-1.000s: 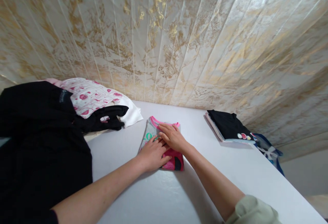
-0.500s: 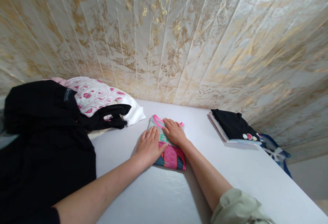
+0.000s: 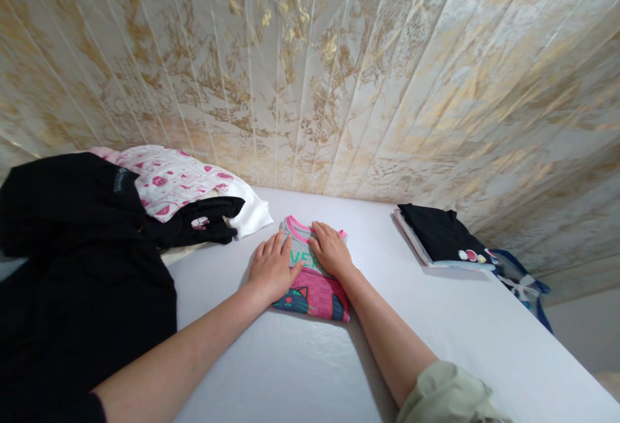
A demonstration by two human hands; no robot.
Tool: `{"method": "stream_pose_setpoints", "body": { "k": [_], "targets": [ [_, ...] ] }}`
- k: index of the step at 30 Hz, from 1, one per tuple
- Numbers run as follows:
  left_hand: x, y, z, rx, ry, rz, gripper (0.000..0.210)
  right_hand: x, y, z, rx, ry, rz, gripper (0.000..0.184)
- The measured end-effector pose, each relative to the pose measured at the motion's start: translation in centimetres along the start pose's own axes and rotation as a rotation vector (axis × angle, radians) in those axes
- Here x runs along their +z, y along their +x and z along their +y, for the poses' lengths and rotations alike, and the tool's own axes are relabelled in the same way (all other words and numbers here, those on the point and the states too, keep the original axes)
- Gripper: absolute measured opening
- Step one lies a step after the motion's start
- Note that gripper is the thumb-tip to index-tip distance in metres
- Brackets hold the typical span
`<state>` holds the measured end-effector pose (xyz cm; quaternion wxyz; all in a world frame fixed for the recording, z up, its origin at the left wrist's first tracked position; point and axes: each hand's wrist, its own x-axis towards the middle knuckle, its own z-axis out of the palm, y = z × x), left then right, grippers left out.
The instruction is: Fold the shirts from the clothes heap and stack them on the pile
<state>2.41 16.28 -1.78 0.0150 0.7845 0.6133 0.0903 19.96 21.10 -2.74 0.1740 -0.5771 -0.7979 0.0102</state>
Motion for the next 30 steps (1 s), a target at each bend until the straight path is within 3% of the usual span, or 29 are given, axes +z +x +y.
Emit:
{"method": "stream_pose_setpoints", "body": {
  "k": [9, 15, 26, 30],
  "targets": [
    [0.5, -0.1, -0.1, 0.03, -0.01, 0.057, 0.058, -0.2, -0.1, 0.0, -0.024, 0.042, 0.017, 0.046],
    [-0.7, -0.8, 0.6, 0.088, 0.057, 0.182, 0.039, -0.4, -0.2, 0.0, -0.014, 0.051, 0.003, 0.044],
    [-1.8, -1.6, 1.8, 0.139, 0.169, 0.101, 0.029, -0.5, -0.2, -0.1, -0.018, 0.076, 0.018, 0.043],
    [-2.2, -1.7, 2.2, 0.122, 0.192, 0.052, 0.032, -1.3, -0.1, -1.0, -0.092, 0.082, 0.024, 0.041]
  ]
}}
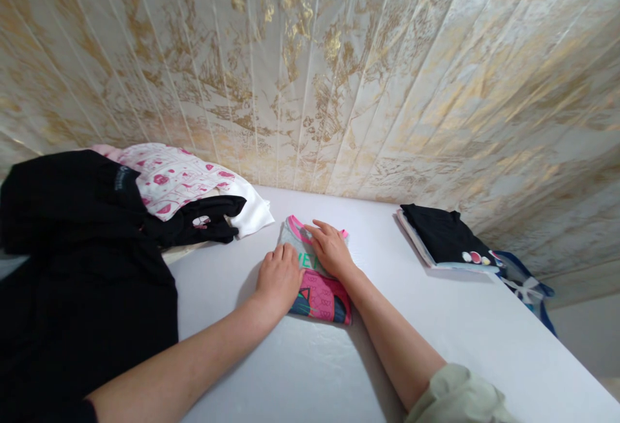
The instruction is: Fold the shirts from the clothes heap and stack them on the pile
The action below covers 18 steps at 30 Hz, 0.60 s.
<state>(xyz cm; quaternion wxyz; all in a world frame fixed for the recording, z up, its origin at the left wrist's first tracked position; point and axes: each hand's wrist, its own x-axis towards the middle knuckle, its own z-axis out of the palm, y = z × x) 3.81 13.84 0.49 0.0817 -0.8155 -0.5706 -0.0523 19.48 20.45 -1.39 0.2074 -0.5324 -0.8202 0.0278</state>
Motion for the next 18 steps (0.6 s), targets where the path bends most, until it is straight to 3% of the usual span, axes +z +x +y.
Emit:
{"method": "stream_pose_setpoints", "body": {
  "k": [4, 6, 12, 18],
  "targets": [
    [0.0, 0.1, 0.1, -0.015, 0.005, -0.024, 0.034, 0.1, 1.0, -1.5, -0.171, 0.014, -0.104, 0.041],
    [0.1, 0.1, 0.1, -0.018, 0.009, -0.028, 0.035, 0.5, 1.8, -2.0, -0.19, -0.019, -0.168, 0.042],
    [0.1, 0.1, 0.2, -0.018, -0.015, -0.014, 0.034, 2.1, 3.6, -2.4, -0.015, -0.144, -0.136, 0.046],
    [-0.1, 0.1, 0.1, -0.02, -0.018, -0.024, 0.032, 2.6, 3.3, -2.2, 0.114, -0.119, -0.057, 0.05]
  ]
}}
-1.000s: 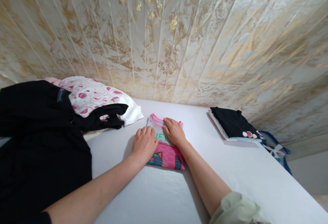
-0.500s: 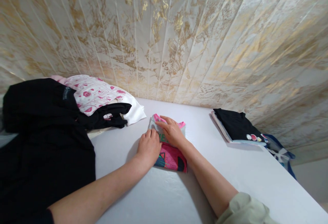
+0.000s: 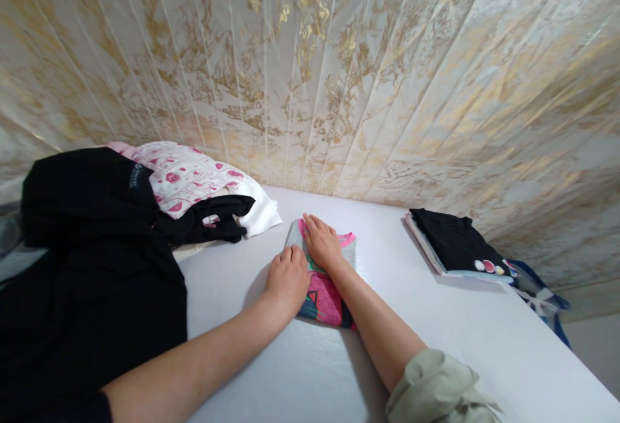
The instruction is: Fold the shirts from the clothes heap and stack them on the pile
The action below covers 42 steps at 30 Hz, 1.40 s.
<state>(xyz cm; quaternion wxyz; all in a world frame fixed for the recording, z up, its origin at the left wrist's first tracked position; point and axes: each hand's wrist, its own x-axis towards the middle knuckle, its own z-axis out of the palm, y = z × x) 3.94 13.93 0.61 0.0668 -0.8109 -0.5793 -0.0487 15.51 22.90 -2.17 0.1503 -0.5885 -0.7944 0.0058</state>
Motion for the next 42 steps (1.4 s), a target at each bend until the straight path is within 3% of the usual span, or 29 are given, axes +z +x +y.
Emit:
{"method": "stream_pose_setpoints", "body": {
  "k": [12, 42],
  "targets": [
    [-1.4, -1.5, 0.9, 0.105, -0.025, -0.081, 0.023, -0.2, 0.0, 0.7, 0.09, 0.083, 0.055, 0.042],
    [-1.5, -1.1, 0.9, 0.093, -0.055, -0.101, 0.023, 0.3, 0.1, 1.1, 0.089, 0.169, 0.123, 0.019]
  ]
}}
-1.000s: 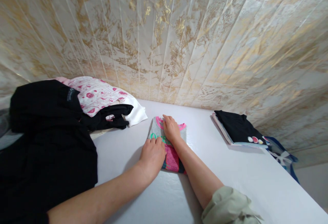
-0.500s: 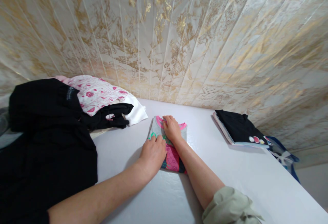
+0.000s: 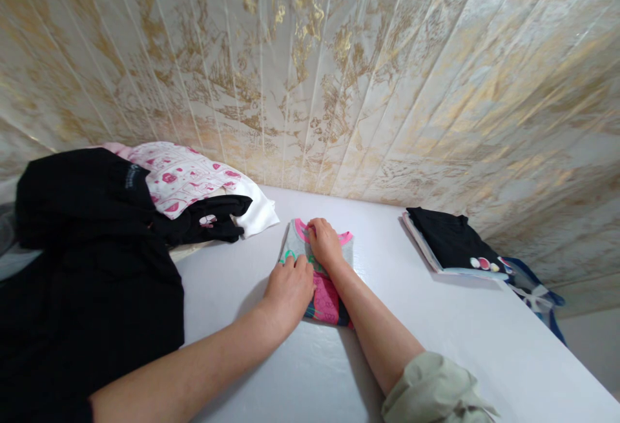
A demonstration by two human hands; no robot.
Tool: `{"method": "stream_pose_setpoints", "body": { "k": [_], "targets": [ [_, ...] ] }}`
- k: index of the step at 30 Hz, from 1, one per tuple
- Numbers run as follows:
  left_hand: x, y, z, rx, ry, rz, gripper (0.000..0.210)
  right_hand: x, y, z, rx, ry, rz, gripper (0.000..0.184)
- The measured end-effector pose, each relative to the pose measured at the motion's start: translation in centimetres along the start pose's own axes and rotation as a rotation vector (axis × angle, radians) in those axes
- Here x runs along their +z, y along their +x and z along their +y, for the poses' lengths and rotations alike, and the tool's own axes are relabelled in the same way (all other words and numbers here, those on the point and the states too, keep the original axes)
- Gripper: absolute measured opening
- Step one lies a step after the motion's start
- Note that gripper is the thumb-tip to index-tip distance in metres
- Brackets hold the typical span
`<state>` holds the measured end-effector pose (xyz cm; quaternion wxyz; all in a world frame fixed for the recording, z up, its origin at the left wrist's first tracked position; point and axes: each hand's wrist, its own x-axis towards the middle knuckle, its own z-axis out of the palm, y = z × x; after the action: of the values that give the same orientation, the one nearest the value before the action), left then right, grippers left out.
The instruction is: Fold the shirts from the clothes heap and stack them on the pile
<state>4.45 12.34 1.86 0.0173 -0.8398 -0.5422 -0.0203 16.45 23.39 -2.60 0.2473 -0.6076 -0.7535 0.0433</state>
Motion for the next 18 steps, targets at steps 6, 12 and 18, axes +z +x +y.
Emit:
{"method": "stream_pose_setpoints", "body": {
  "k": [6, 12, 18],
  "targets": [
    [0.19, -0.03, 0.03, -0.003, -0.005, 0.002, 0.023, 0.05, -0.05, -0.03, -0.013, 0.0, 0.017, 0.02],
    [0.24, 0.07, 0.03, -0.005, -0.011, -0.003, 0.024, 0.05, -0.03, -0.06, -0.011, -0.001, 0.012, 0.02],
    [0.01, 0.2, -0.04, -0.012, -0.037, -0.022, 0.024, 0.36, 0.0, 0.09, -0.016, 0.012, 0.029, 0.019]
  ]
}}
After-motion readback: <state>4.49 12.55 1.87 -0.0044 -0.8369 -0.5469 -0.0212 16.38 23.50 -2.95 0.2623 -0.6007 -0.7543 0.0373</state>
